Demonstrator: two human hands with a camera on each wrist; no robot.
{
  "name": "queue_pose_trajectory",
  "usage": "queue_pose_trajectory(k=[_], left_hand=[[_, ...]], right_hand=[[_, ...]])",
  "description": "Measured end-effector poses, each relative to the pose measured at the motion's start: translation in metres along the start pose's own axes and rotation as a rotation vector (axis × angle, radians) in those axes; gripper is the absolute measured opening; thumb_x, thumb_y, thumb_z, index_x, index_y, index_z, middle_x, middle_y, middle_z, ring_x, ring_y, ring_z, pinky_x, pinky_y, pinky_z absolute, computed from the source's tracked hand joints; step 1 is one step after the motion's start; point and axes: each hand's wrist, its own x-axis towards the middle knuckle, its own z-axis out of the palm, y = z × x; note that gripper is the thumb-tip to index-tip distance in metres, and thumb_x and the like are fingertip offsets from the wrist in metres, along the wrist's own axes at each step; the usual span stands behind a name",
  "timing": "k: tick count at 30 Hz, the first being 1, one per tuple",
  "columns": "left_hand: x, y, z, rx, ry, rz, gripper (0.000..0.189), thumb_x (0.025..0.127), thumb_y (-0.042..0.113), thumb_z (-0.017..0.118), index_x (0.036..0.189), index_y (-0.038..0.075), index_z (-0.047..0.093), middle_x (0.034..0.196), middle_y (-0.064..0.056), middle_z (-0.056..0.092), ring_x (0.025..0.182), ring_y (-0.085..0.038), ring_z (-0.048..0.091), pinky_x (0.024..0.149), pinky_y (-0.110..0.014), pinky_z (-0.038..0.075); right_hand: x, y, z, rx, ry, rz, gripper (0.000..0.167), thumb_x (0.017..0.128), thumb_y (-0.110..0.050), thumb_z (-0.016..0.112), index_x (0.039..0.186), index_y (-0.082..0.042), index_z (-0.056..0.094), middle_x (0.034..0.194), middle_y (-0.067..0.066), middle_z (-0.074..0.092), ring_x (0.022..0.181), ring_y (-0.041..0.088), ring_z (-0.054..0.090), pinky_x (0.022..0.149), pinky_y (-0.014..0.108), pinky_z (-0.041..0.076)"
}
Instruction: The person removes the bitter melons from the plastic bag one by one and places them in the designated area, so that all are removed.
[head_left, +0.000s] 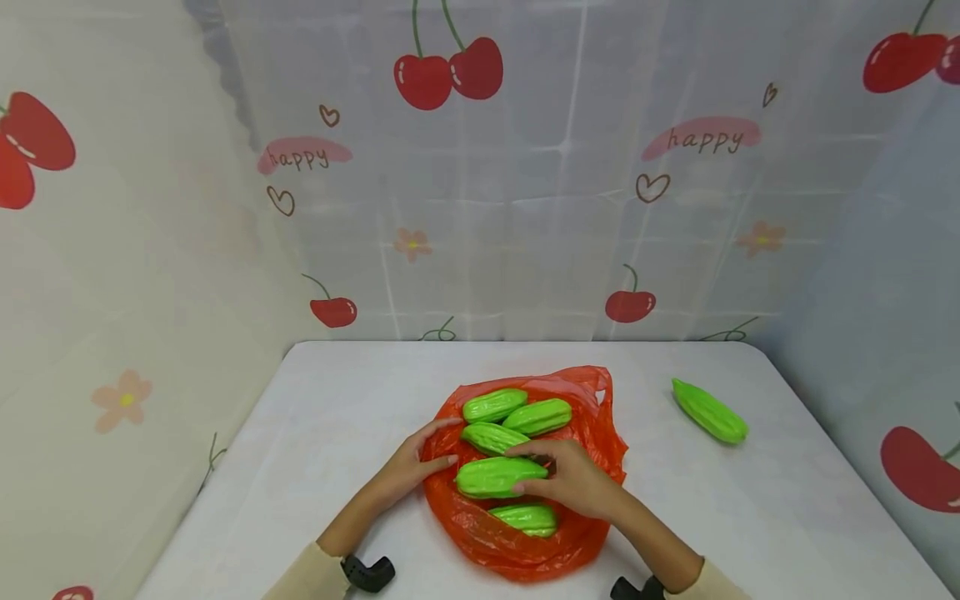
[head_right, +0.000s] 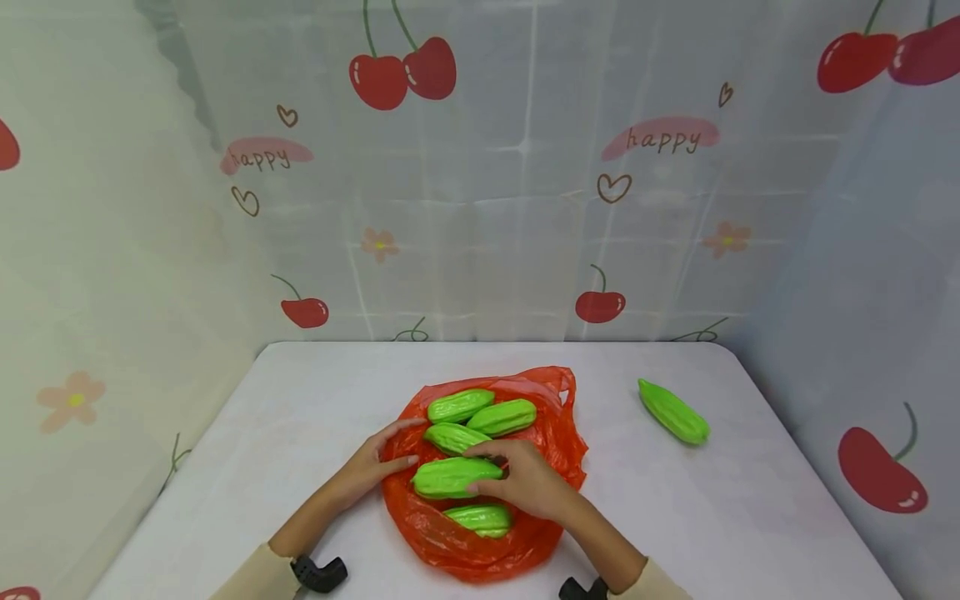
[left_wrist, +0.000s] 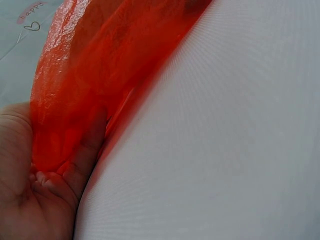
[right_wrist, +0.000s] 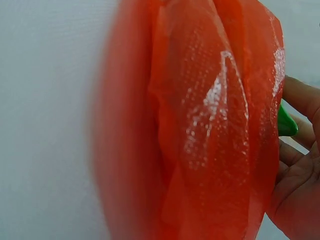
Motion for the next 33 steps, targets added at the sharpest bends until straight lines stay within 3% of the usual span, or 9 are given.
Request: queue_pose_trajectory(k=[5,11,17,24,29,33], left_hand=[[0.000,0.000,0.000,-0.007,-0.002,-0.003,0.056,0.097,0.025,0.071,0.148,0.028,0.050,0.157,0.001,0.041,0.144,-0.027,0.037,0.108,-0.041,0.046],[0.001,-0.004,0.000,0.011,0.008,0.016,0.055,0.096,0.025,0.072,0.147,0.028,0.051,0.154,0.002,0.045,0.145,-0.024,0.035,0.114,-0.047,0.038],[0.001,-0.005,0.000,-0.004,0.010,0.014,0.055,0.095,0.026,0.073,0.146,0.028,0.052,0.154,0.000,0.044,0.140,-0.027,0.040,0.101,-0.032,0.051],[0.001,-0.003,0.000,-0.018,0.009,0.015,0.056,0.096,0.024,0.072,0.147,0.026,0.051,0.155,0.000,0.044,0.139,-0.025,0.040,0.099,-0.024,0.049],[0.001,-0.002,0.001,-0.013,0.006,0.018,0.057,0.096,0.023,0.071,0.149,0.025,0.050,0.156,-0.001,0.043,0.141,-0.026,0.039,0.105,-0.031,0.046],[0.001,-0.002,0.001,-0.010,0.007,0.021,0.057,0.097,0.023,0.071,0.149,0.025,0.049,0.157,0.001,0.042,0.145,-0.026,0.034,0.113,-0.044,0.039]], right_hand=[[-0.001,0.000,-0.001,-0.006,0.001,-0.001,0.044,0.089,-0.034,0.079,0.128,-0.016,0.071,0.120,-0.008,0.069,0.100,0.013,0.063,0.081,0.029,0.057],[-0.002,0.002,-0.004,0.014,-0.002,0.008,0.042,0.089,-0.034,0.079,0.127,-0.019,0.072,0.116,-0.007,0.070,0.098,0.017,0.063,0.078,0.030,0.057],[-0.003,0.002,-0.012,-0.015,0.035,-0.005,0.039,0.089,-0.034,0.079,0.125,-0.020,0.072,0.113,-0.007,0.071,0.097,0.017,0.063,0.077,0.030,0.056],[-0.004,0.000,-0.023,-0.039,0.060,0.009,0.044,0.088,-0.035,0.080,0.127,-0.017,0.072,0.112,-0.007,0.071,0.096,0.017,0.062,0.078,0.031,0.057],[-0.006,0.002,-0.033,-0.022,0.091,0.026,0.044,0.088,-0.034,0.080,0.128,-0.018,0.071,0.113,-0.007,0.070,0.098,0.020,0.062,0.079,0.031,0.057],[-0.007,0.003,-0.042,0.004,0.113,0.036,0.046,0.087,-0.035,0.081,0.129,-0.017,0.070,0.113,-0.006,0.070,0.099,0.022,0.063,0.080,0.031,0.057]])
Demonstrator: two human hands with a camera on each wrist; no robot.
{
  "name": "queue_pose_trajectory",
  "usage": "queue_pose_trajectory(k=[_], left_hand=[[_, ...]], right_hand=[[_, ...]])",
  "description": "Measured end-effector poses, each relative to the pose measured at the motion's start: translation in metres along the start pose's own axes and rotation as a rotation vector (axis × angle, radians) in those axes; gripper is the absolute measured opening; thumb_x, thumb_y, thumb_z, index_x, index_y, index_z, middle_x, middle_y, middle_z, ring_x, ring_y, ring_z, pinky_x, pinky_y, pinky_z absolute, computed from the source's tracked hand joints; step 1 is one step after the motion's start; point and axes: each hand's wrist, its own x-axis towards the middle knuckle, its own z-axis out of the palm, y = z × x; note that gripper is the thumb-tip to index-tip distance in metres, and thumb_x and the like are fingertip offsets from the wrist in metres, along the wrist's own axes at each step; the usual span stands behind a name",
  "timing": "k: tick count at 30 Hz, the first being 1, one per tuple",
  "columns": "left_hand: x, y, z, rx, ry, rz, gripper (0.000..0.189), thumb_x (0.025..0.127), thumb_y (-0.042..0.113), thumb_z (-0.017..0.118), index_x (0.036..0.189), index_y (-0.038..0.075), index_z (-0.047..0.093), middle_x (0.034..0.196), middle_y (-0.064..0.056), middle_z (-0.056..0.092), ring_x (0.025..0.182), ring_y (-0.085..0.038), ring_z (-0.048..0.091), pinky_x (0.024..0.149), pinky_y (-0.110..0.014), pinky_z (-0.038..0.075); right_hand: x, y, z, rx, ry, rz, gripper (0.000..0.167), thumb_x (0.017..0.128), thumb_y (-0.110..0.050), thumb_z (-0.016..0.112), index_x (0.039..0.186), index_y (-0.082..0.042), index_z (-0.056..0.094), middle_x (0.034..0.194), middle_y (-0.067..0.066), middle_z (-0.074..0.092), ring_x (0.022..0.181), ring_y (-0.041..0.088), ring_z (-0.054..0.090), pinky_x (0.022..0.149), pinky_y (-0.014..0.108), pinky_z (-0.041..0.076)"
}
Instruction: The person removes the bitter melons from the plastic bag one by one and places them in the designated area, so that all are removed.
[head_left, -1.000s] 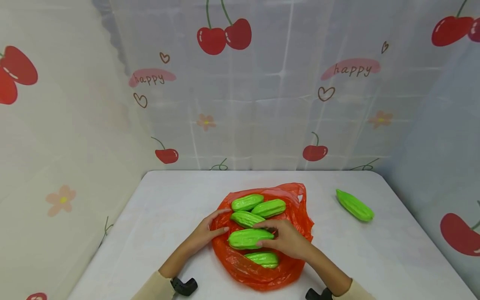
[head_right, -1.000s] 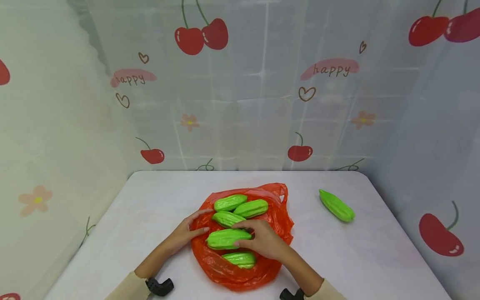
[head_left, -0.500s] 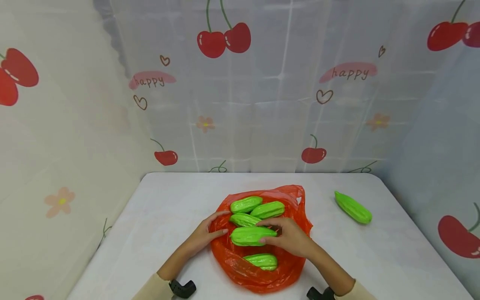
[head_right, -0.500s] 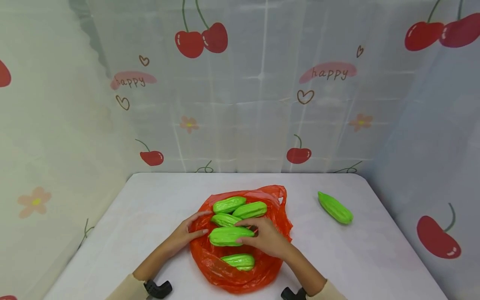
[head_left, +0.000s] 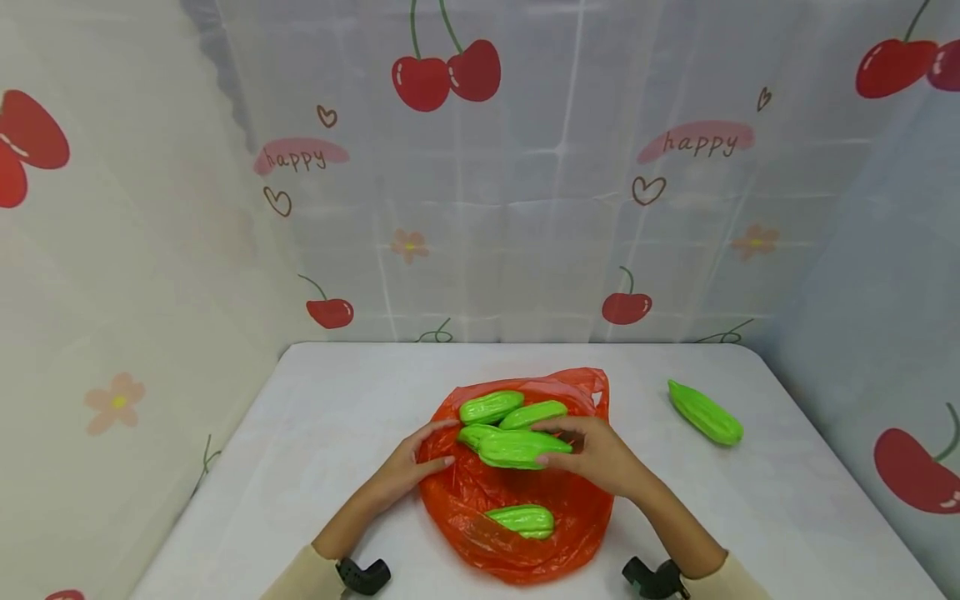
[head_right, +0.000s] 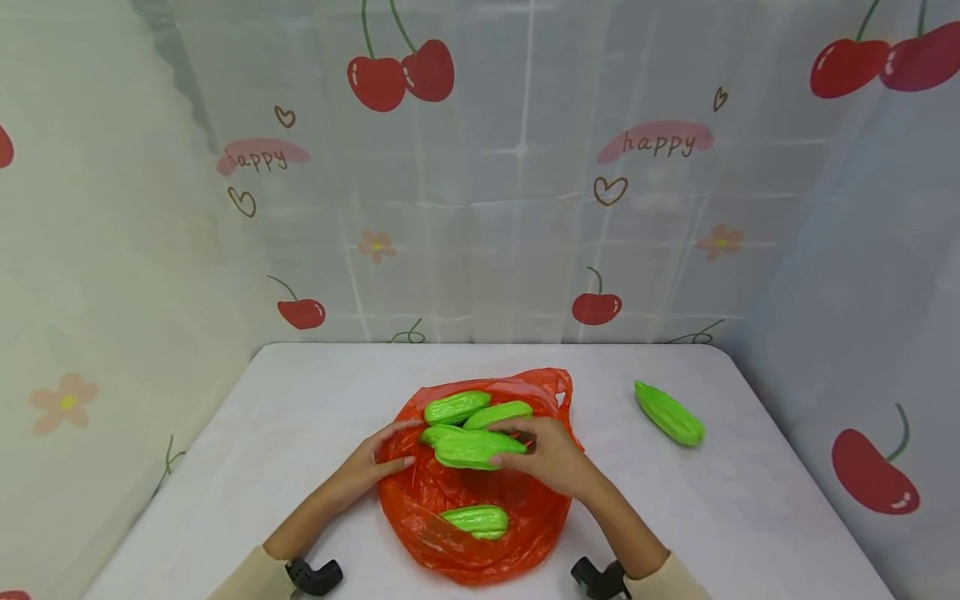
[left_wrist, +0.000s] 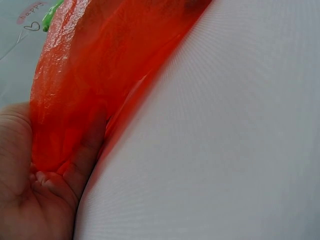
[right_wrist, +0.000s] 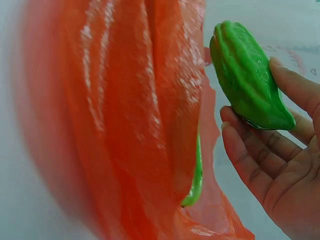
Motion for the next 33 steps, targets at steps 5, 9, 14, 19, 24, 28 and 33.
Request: queue_pose_trajectory(k=[5,9,14,19,24,28,33], left_hand=[[-0.001,0.001,0.000,-0.012,0.008,-0.005,0.057,0.096,0.022,0.071,0.149,0.026,0.050,0.158,0.002,0.041,0.148,-0.026,0.030,0.117,-0.052,0.032],[0.000,0.000,0.001,0.000,0.015,-0.010,0.057,0.096,0.023,0.072,0.148,0.026,0.050,0.156,0.001,0.043,0.147,-0.025,0.031,0.117,-0.051,0.032],[0.000,-0.001,0.001,0.005,0.014,-0.011,0.057,0.096,0.022,0.072,0.148,0.026,0.051,0.156,0.001,0.044,0.146,-0.025,0.033,0.116,-0.049,0.034],[0.000,-0.003,0.001,0.005,0.016,-0.008,0.056,0.096,0.022,0.072,0.148,0.026,0.051,0.155,0.001,0.044,0.147,-0.026,0.032,0.117,-0.052,0.032],[0.000,-0.003,0.001,0.002,0.016,-0.014,0.056,0.095,0.023,0.073,0.147,0.027,0.052,0.155,0.003,0.045,0.148,-0.025,0.031,0.118,-0.053,0.029],[0.000,-0.002,0.000,0.000,0.010,-0.016,0.056,0.096,0.023,0.072,0.148,0.026,0.051,0.156,0.002,0.043,0.148,-0.026,0.030,0.118,-0.052,0.031],[0.000,0.000,-0.001,0.002,0.003,-0.019,0.056,0.096,0.023,0.071,0.148,0.027,0.051,0.158,0.002,0.041,0.148,-0.026,0.030,0.116,-0.050,0.034]], right_hand=[[0.000,0.003,-0.012,0.009,0.039,-0.011,0.047,0.088,-0.032,0.081,0.130,-0.013,0.070,0.117,0.002,0.071,0.100,0.021,0.065,0.083,0.030,0.058],[-0.001,0.004,-0.020,0.013,0.069,0.007,0.047,0.088,-0.028,0.081,0.130,-0.011,0.069,0.118,0.004,0.071,0.098,0.020,0.066,0.081,0.028,0.058],[-0.004,0.002,-0.029,0.016,0.092,0.026,0.046,0.088,-0.027,0.081,0.130,-0.011,0.070,0.118,0.006,0.071,0.098,0.022,0.065,0.079,0.028,0.058],[-0.007,0.001,-0.038,0.023,0.114,0.040,0.045,0.089,-0.025,0.080,0.130,-0.011,0.069,0.116,0.007,0.070,0.100,0.025,0.065,0.080,0.026,0.058],[-0.009,0.002,-0.047,0.001,0.149,0.037,0.046,0.089,-0.026,0.081,0.131,-0.012,0.069,0.116,0.004,0.071,0.101,0.025,0.064,0.080,0.028,0.057],[-0.010,0.004,-0.054,-0.032,0.179,0.038,0.046,0.089,-0.027,0.080,0.131,-0.013,0.069,0.118,0.004,0.072,0.103,0.024,0.064,0.081,0.028,0.057],[-0.011,0.007,-0.064,-0.037,0.206,0.033,0.045,0.090,-0.024,0.079,0.132,-0.010,0.068,0.122,0.007,0.071,0.105,0.024,0.064,0.082,0.027,0.056]])
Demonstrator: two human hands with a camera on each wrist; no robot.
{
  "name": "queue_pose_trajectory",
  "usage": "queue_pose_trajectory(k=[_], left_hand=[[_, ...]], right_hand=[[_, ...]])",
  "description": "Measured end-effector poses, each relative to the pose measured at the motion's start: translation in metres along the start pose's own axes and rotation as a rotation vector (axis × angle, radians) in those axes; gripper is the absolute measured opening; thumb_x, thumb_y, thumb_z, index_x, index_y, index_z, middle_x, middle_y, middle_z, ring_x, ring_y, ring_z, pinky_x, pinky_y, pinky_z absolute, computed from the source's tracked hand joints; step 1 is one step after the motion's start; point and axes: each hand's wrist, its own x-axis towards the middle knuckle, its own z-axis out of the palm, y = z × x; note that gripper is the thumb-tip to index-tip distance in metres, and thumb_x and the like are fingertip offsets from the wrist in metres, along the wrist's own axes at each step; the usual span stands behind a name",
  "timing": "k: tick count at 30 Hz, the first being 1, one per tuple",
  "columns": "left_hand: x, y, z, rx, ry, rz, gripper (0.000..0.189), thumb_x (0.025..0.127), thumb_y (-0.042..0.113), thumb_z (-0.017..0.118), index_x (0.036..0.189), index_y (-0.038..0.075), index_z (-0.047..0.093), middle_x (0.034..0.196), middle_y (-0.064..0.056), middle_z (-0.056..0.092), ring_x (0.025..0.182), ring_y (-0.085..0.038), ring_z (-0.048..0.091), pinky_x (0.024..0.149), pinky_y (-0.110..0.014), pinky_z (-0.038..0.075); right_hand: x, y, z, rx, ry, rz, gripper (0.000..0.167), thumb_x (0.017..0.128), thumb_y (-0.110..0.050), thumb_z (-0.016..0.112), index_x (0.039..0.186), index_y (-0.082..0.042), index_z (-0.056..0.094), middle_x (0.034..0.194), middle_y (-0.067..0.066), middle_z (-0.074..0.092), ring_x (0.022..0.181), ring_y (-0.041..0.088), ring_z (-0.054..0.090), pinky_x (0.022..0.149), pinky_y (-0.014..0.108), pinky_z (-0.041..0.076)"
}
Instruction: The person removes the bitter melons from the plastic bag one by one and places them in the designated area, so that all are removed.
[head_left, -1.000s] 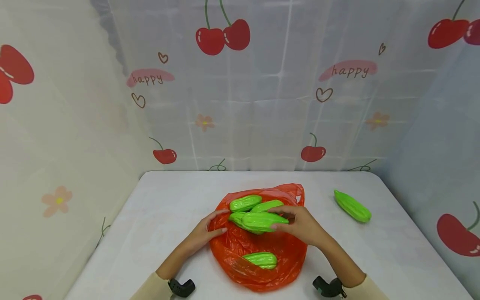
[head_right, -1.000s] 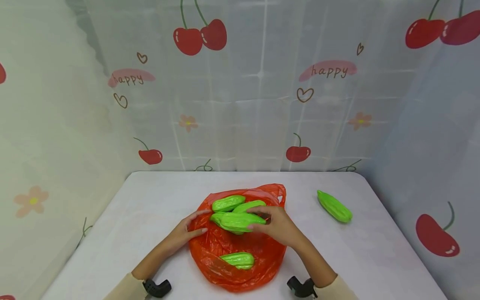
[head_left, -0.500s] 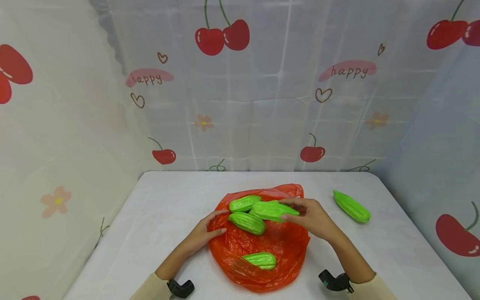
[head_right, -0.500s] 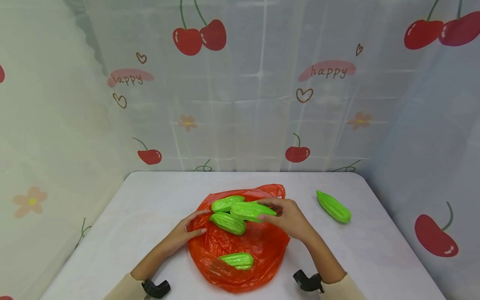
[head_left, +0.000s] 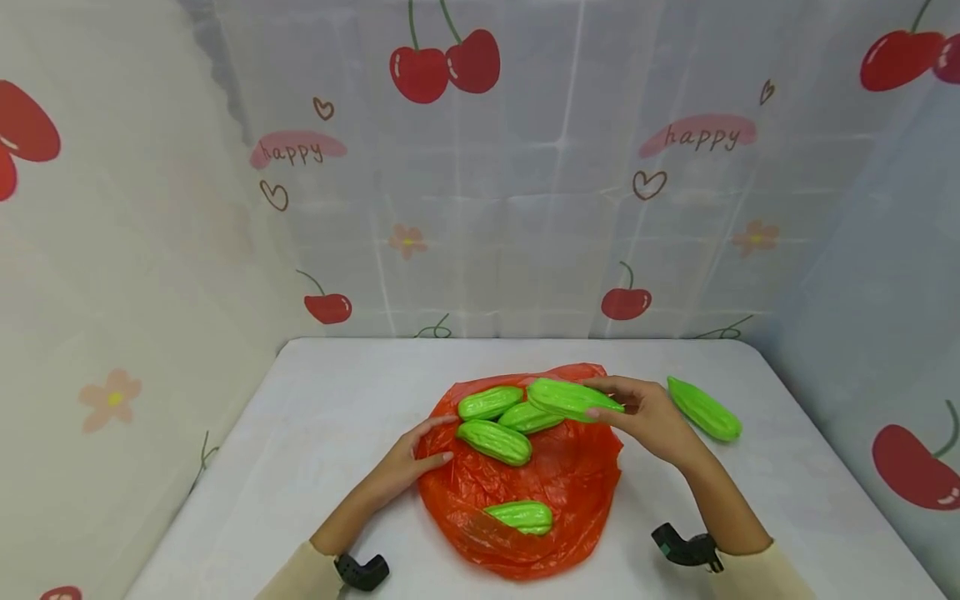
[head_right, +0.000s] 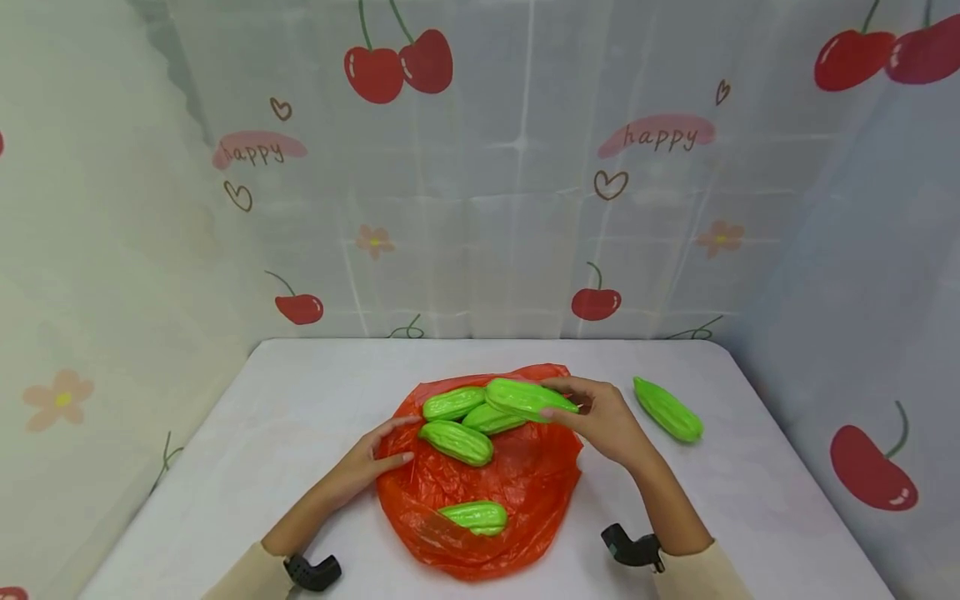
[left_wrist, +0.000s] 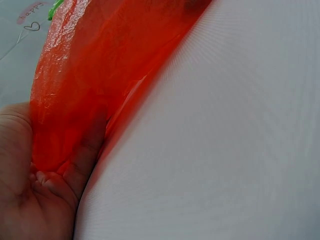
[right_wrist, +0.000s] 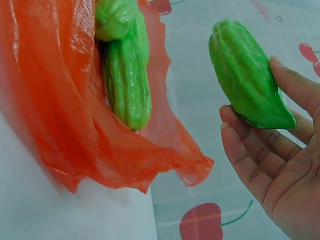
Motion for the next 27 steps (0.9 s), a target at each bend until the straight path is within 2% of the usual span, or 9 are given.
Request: queue_pose_trajectory(k=[13,21,27], left_hand=[[0.004,-0.002,-0.003,0.010,-0.006,-0.004,0.055,0.096,0.026,0.072,0.147,0.028,0.051,0.154,0.004,0.044,0.143,-0.023,0.037,0.112,-0.048,0.040],[0.005,-0.001,-0.003,0.022,-0.009,-0.001,0.055,0.097,0.029,0.071,0.147,0.031,0.051,0.155,0.007,0.044,0.146,-0.021,0.034,0.114,-0.049,0.038],[0.004,-0.002,-0.002,0.022,0.006,-0.004,0.055,0.096,0.029,0.072,0.147,0.031,0.052,0.154,0.008,0.045,0.147,-0.022,0.033,0.116,-0.051,0.034]], right_hand=[[0.000,0.004,-0.020,-0.030,0.070,0.022,0.046,0.092,-0.023,0.077,0.134,-0.008,0.066,0.128,0.011,0.068,0.107,0.022,0.063,0.082,0.022,0.056],[-0.002,0.004,-0.033,-0.069,0.129,0.014,0.044,0.093,-0.024,0.076,0.134,-0.008,0.066,0.126,0.012,0.068,0.101,0.005,0.064,0.080,0.017,0.055],[-0.007,0.003,-0.041,-0.076,0.162,0.012,0.046,0.093,-0.024,0.077,0.135,-0.009,0.066,0.127,0.013,0.067,0.097,0.001,0.065,0.078,0.014,0.054]])
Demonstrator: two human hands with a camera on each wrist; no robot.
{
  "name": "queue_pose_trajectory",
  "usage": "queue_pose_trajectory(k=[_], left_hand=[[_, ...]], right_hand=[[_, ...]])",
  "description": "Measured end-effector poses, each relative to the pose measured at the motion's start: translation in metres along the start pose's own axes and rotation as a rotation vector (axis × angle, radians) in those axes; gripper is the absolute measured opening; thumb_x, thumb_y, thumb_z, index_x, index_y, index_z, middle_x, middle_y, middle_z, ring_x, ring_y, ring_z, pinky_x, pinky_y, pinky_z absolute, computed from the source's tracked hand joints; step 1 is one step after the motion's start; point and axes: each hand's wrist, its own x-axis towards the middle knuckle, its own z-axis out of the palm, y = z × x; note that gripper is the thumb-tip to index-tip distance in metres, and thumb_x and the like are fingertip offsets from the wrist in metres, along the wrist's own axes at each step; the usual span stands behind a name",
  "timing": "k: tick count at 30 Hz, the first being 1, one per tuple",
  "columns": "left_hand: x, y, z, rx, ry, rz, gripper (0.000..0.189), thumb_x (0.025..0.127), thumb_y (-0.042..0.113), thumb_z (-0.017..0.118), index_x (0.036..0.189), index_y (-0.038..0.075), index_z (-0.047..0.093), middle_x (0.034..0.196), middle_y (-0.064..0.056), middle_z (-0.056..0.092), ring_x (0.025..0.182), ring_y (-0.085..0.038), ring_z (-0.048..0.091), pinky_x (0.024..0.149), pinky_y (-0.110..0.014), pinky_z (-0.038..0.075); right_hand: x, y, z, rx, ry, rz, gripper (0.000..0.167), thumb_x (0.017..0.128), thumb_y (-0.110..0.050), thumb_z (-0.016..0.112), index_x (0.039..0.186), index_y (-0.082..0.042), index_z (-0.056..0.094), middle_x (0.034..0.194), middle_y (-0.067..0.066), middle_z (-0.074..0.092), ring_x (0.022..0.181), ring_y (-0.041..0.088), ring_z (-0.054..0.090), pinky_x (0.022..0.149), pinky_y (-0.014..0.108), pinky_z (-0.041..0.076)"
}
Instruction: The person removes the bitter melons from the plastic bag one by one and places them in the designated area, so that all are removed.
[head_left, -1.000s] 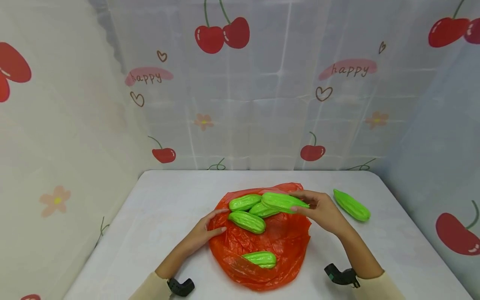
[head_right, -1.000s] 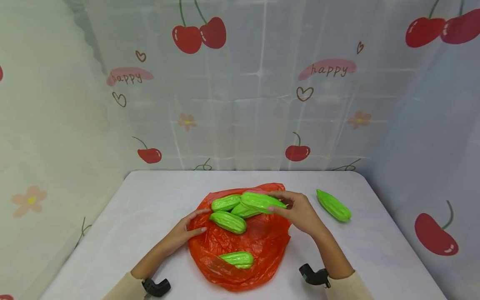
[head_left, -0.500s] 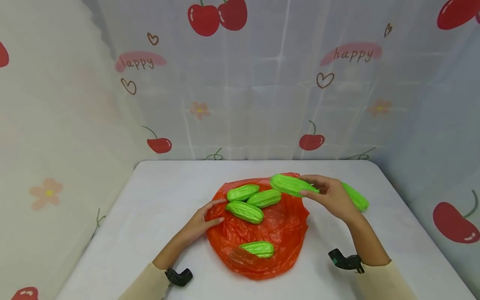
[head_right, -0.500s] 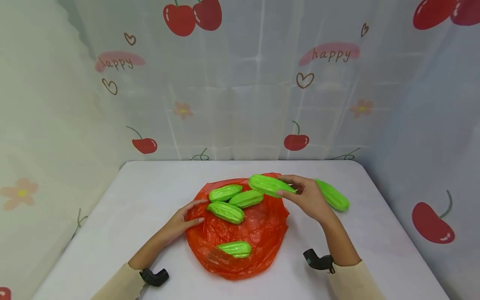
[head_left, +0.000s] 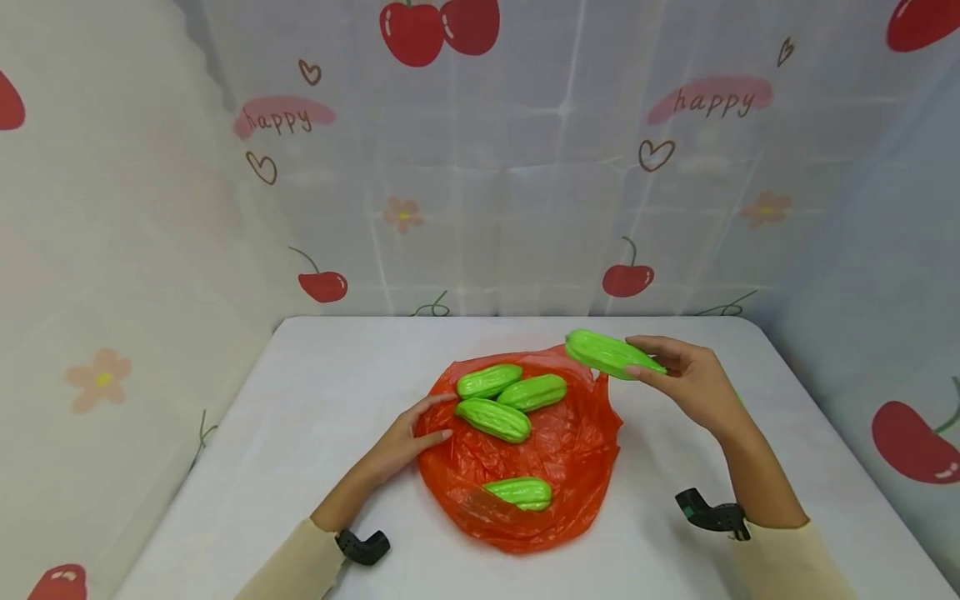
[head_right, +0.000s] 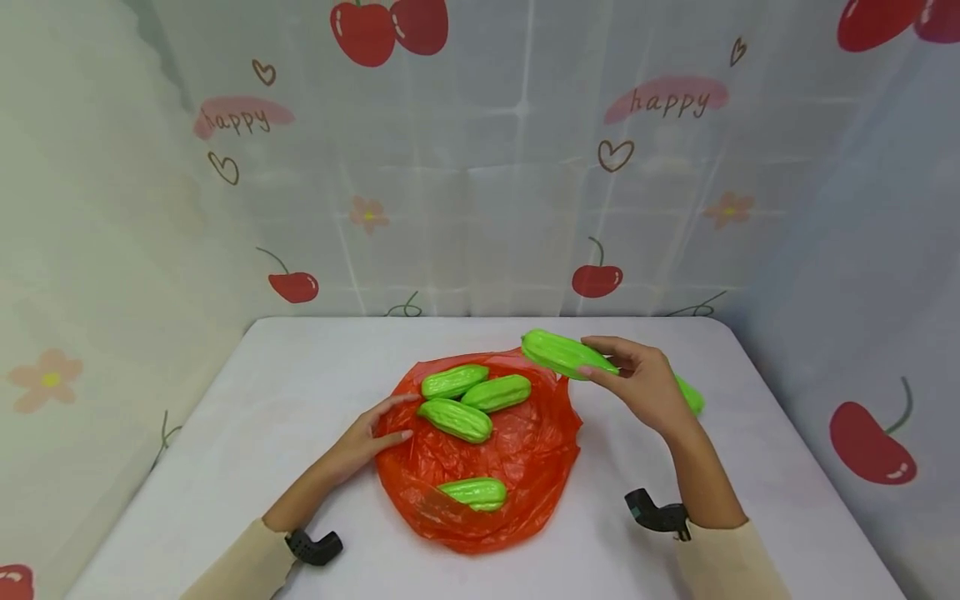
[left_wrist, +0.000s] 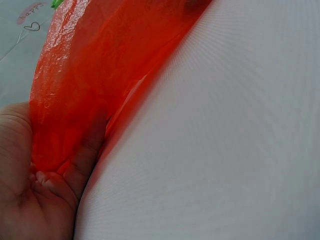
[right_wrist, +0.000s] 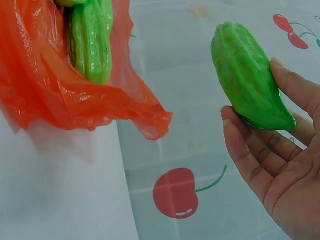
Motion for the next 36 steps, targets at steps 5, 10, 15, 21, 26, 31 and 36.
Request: queue_pose_trajectory(k=[5,10,15,21,26,31,36], left_hand=[[0.000,-0.001,0.000,0.002,0.003,-0.012,0.055,0.095,0.029,0.073,0.146,0.032,0.053,0.153,0.007,0.045,0.146,-0.023,0.033,0.117,-0.052,0.033],[-0.003,-0.002,0.001,-0.014,-0.002,-0.020,0.055,0.095,0.029,0.073,0.146,0.031,0.052,0.155,0.005,0.044,0.147,-0.024,0.033,0.116,-0.052,0.034],[-0.006,-0.003,0.001,-0.024,-0.004,-0.035,0.056,0.095,0.027,0.073,0.147,0.031,0.052,0.155,0.003,0.043,0.144,-0.026,0.036,0.113,-0.050,0.040],[-0.002,-0.001,0.001,-0.017,-0.010,0.007,0.056,0.096,0.027,0.072,0.148,0.029,0.051,0.155,0.004,0.044,0.147,-0.024,0.032,0.117,-0.052,0.033],[-0.001,0.000,0.000,-0.020,-0.010,0.004,0.056,0.097,0.026,0.071,0.148,0.027,0.050,0.155,0.004,0.044,0.147,-0.024,0.032,0.116,-0.052,0.034],[-0.001,0.000,0.001,-0.019,-0.010,0.001,0.056,0.097,0.025,0.071,0.148,0.026,0.050,0.156,0.002,0.043,0.146,-0.025,0.033,0.114,-0.051,0.037],[-0.002,0.000,0.001,-0.020,-0.010,-0.001,0.056,0.096,0.026,0.072,0.148,0.027,0.050,0.156,0.003,0.043,0.146,-0.024,0.034,0.113,-0.049,0.039]], right_hand=[[-0.008,0.004,-0.008,-0.016,0.031,0.010,0.047,0.093,-0.024,0.077,0.135,-0.008,0.065,0.128,0.015,0.066,0.099,-0.003,0.064,0.078,0.012,0.053],[-0.019,0.012,-0.013,-0.054,0.064,0.052,0.049,0.094,-0.029,0.075,0.136,-0.007,0.064,0.128,0.017,0.065,0.096,-0.006,0.062,0.077,0.011,0.053],[-0.028,0.017,-0.017,-0.096,0.085,0.101,0.051,0.094,-0.034,0.075,0.137,-0.008,0.064,0.128,0.017,0.066,0.093,-0.006,0.061,0.074,0.012,0.053],[-0.033,0.023,-0.024,-0.110,0.118,0.114,0.050,0.094,-0.035,0.074,0.136,-0.009,0.064,0.130,0.018,0.064,0.091,-0.007,0.060,0.071,0.014,0.054],[-0.036,0.029,-0.024,-0.100,0.130,0.115,0.049,0.095,-0.033,0.073,0.135,-0.007,0.064,0.131,0.019,0.063,0.092,-0.009,0.059,0.072,0.013,0.054],[-0.039,0.034,-0.024,-0.138,0.149,0.122,0.049,0.094,-0.035,0.074,0.135,-0.009,0.065,0.132,0.018,0.064,0.096,-0.006,0.055,0.072,0.011,0.052],[-0.042,0.037,-0.026,-0.165,0.151,0.126,0.050,0.095,-0.035,0.074,0.136,-0.009,0.065,0.131,0.019,0.065,0.098,-0.006,0.052,0.072,0.009,0.050]])
